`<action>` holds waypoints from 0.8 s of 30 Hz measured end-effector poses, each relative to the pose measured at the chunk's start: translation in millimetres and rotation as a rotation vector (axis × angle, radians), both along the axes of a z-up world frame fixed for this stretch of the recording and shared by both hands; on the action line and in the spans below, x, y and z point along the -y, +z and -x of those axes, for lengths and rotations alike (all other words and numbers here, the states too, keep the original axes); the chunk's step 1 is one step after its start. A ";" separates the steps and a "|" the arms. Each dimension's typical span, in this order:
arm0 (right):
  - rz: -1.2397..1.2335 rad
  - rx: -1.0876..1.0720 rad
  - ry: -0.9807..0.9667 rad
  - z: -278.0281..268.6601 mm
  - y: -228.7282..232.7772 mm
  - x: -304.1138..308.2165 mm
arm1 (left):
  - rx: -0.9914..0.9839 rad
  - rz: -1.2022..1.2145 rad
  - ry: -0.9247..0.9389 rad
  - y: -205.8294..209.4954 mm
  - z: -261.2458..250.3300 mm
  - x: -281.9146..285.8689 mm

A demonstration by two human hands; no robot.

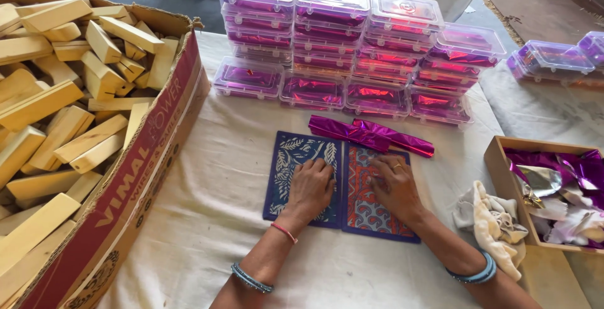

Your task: The person wraps rectangular blocks in silver and pink foil, places the wrapped items into a small plastic container, and wipes the container with a white cloth.

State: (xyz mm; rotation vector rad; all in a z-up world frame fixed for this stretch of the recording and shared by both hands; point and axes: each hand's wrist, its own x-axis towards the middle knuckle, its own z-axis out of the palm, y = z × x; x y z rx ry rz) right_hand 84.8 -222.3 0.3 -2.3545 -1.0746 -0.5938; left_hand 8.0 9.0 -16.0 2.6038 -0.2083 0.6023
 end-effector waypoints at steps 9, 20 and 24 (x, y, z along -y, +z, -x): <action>-0.075 -0.155 -0.038 -12.4 -6.4 6.6 | -0.012 -0.012 -0.042 8.9 1.7 7.6; -0.040 -0.156 0.057 -17.6 -2.6 6.2 | -0.006 0.047 -0.052 15.9 4.9 8.5; -0.037 -0.165 0.081 -14.6 2.9 5.9 | -0.007 0.041 -0.042 15.8 6.2 9.1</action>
